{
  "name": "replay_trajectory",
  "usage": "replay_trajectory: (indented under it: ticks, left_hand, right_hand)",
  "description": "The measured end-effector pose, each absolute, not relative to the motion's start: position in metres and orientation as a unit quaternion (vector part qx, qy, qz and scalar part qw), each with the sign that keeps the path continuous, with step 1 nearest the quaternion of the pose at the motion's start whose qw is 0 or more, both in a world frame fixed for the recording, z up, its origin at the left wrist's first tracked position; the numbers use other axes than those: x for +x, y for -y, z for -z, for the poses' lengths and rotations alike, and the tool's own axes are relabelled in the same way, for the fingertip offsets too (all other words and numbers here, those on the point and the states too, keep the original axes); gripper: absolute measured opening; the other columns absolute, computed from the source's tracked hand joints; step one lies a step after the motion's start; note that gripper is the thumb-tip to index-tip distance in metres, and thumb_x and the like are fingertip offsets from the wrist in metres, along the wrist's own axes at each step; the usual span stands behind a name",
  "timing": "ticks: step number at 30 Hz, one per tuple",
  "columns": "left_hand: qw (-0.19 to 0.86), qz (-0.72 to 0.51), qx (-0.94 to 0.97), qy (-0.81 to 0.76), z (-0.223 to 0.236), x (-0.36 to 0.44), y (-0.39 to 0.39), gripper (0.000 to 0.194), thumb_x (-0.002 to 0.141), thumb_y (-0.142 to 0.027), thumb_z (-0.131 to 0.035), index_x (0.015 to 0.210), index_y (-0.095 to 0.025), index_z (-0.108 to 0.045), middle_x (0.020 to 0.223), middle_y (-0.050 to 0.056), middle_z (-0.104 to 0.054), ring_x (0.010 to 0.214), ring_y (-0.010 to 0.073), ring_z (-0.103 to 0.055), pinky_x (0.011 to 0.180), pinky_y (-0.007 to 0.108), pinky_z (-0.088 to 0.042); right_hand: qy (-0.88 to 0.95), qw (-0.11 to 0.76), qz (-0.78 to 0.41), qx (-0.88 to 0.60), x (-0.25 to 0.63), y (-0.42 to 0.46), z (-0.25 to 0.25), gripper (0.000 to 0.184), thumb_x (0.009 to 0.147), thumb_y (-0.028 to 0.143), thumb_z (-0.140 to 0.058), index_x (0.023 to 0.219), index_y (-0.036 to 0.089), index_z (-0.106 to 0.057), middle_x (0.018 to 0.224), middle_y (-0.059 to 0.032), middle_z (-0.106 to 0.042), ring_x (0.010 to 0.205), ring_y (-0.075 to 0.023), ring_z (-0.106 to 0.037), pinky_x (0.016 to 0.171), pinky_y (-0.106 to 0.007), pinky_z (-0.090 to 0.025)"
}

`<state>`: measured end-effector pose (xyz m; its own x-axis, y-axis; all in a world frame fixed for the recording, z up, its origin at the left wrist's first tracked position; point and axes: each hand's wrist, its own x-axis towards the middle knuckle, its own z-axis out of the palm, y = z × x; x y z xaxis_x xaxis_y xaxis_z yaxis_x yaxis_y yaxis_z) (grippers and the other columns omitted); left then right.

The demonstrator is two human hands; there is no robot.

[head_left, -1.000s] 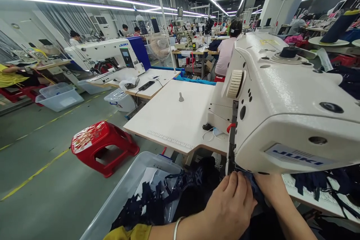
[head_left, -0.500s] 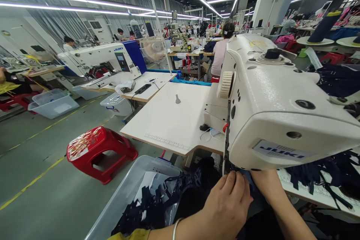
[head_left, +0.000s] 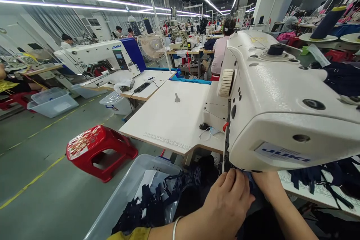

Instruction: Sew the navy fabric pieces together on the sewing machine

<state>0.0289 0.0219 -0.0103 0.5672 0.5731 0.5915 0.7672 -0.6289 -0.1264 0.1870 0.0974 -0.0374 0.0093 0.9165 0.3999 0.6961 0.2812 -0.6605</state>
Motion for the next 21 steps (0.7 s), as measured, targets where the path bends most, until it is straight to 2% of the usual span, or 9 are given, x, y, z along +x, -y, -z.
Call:
replay_trajectory:
  ticks: [9,13,16,19,21]
  left_hand:
    - [0.185,0.270,-0.864,0.384,0.016,0.027,-0.022,0.037,0.099,-0.037,-0.046,0.119,-0.010,-0.061,0.117,0.008,-0.063,0.108,0.0195,-0.058,0.094,0.029,-0.044]
    - [0.184,0.312,-0.848,0.388,0.016,0.025,-0.024,0.035,0.101,-0.032,-0.040,0.115,-0.010,-0.062,0.111,0.009,-0.066,0.104,0.0205,-0.060,0.091,0.030,-0.046]
    - [0.171,0.338,-0.850,0.366,0.018,0.019,-0.028,0.032,0.101,-0.028,-0.038,0.114,-0.012,-0.063,0.108,0.008,-0.068,0.101,0.0212,-0.063,0.087,0.030,-0.048]
    - [0.107,0.363,-0.850,0.366,0.029,0.011,-0.031,0.031,0.099,-0.034,-0.044,0.120,-0.017,-0.059,0.112,0.010,-0.066,0.104,0.0228,-0.062,0.086,0.030,-0.050]
    - [0.013,0.429,-0.790,0.437,0.041,0.005,-0.030,0.038,0.096,-0.043,-0.048,0.122,-0.016,-0.054,0.119,0.015,-0.060,0.109,0.0256,-0.059,0.087,0.033,-0.051]
  right_hand:
    - [0.686,0.416,-0.194,-0.565,0.186,-0.097,0.038,0.024,0.079,0.026,-0.053,0.093,0.023,-0.073,0.091,-0.0114,-0.075,0.105,-0.0359,-0.062,0.092,-0.053,-0.048]
    - [0.679,0.432,-0.204,-0.558,0.182,-0.100,0.030,0.024,0.077,0.024,-0.053,0.090,0.024,-0.073,0.092,-0.0096,-0.076,0.105,-0.0330,-0.063,0.091,-0.047,-0.052]
    - [0.664,0.457,-0.205,-0.555,0.177,-0.101,0.023,0.029,0.079,0.024,-0.051,0.099,0.023,-0.072,0.097,-0.0085,-0.075,0.106,-0.0297,-0.064,0.090,-0.042,-0.054]
    - [0.649,0.487,-0.221,-0.541,0.171,-0.100,0.016,0.034,0.081,0.025,-0.051,0.111,0.022,-0.069,0.104,-0.0087,-0.074,0.108,-0.0275,-0.064,0.090,-0.039,-0.054]
    - [0.639,0.505,-0.245,-0.526,0.169,-0.098,0.012,0.037,0.082,0.026,-0.053,0.116,0.021,-0.066,0.108,-0.0087,-0.073,0.107,-0.0263,-0.064,0.089,-0.038,-0.054]
